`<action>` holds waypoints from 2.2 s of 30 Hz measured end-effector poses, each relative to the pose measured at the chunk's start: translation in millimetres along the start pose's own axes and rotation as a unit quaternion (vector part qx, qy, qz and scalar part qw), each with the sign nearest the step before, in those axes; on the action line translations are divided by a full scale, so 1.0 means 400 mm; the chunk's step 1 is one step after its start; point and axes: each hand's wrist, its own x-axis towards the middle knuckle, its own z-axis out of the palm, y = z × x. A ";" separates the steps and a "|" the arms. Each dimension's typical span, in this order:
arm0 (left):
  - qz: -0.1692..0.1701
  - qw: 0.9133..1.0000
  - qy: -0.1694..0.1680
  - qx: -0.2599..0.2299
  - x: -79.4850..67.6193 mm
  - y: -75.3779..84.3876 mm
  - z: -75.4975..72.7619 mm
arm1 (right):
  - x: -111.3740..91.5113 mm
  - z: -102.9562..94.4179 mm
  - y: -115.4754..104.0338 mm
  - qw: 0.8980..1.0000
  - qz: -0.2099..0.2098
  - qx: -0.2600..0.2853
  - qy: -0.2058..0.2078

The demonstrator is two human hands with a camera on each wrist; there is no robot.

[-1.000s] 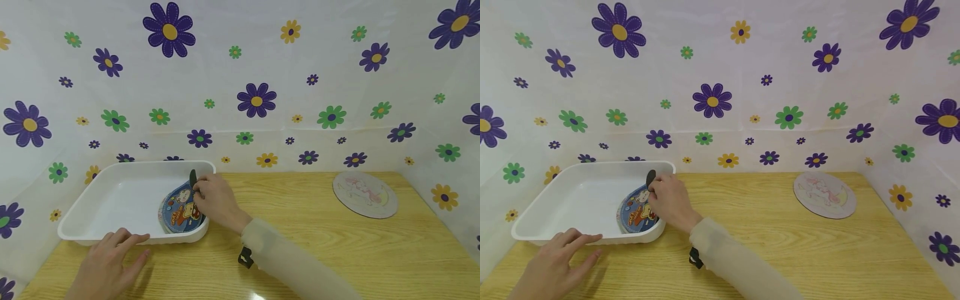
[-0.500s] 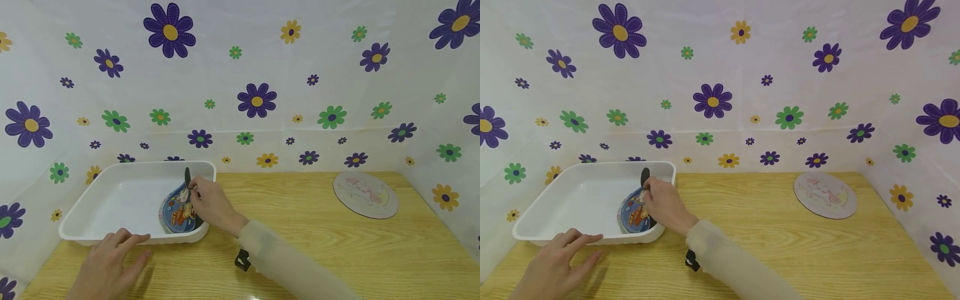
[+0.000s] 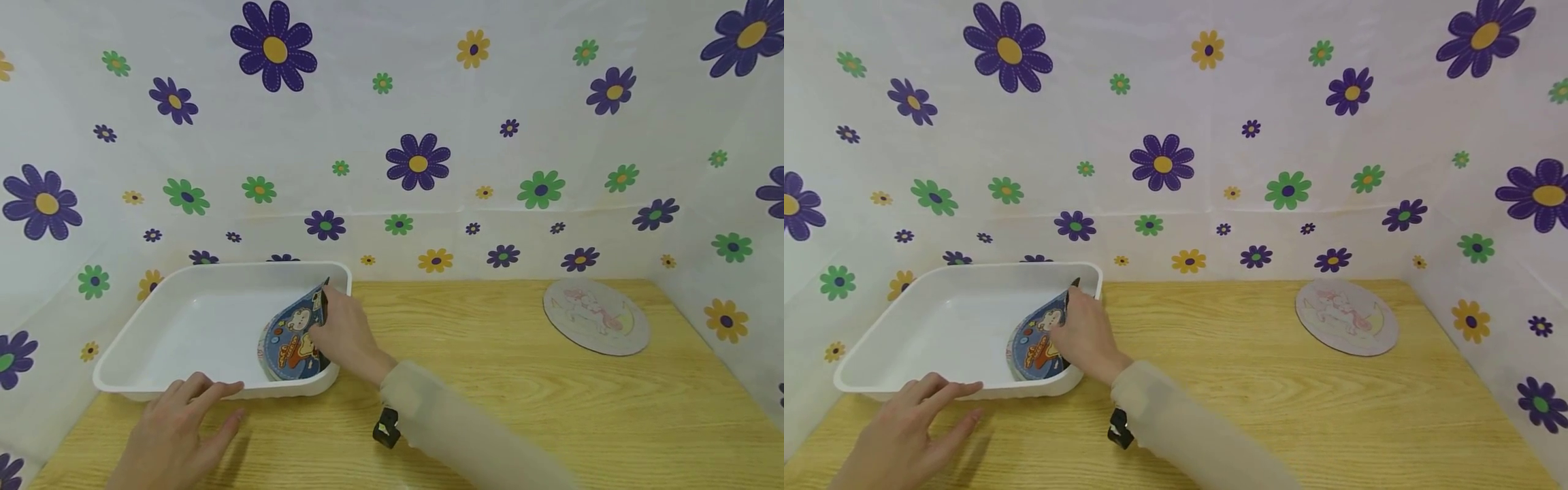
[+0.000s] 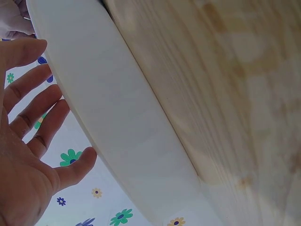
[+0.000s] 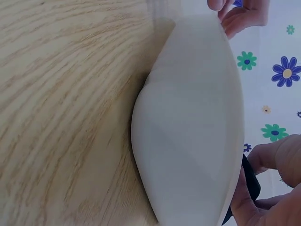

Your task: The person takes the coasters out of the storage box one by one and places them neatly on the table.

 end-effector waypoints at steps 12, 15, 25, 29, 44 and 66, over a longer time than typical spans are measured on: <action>0.036 0.998 0.051 -0.010 0.002 -0.008 0.001 | 0.001 -0.016 -0.009 0.998 0.040 0.029 0.039; 0.014 1.000 0.017 -0.007 0.001 -0.003 -0.002 | 0.000 -0.026 -0.009 0.998 0.043 0.029 0.042; -0.006 1.000 -0.011 -0.005 0.000 0.003 -0.003 | 0.001 -0.066 0.012 0.999 0.029 -0.002 0.028; -0.004 1.000 -0.004 -0.007 -0.001 0.003 -0.001 | -0.001 -0.072 0.016 0.999 0.037 0.006 0.017; 0.009 1.000 0.016 -0.008 0.000 0.001 0.002 | -0.008 -0.090 0.030 0.988 0.070 0.134 0.024; 0.004 1.000 0.004 0.000 0.001 -0.001 -0.002 | -0.033 -0.116 0.075 0.904 0.180 0.388 0.031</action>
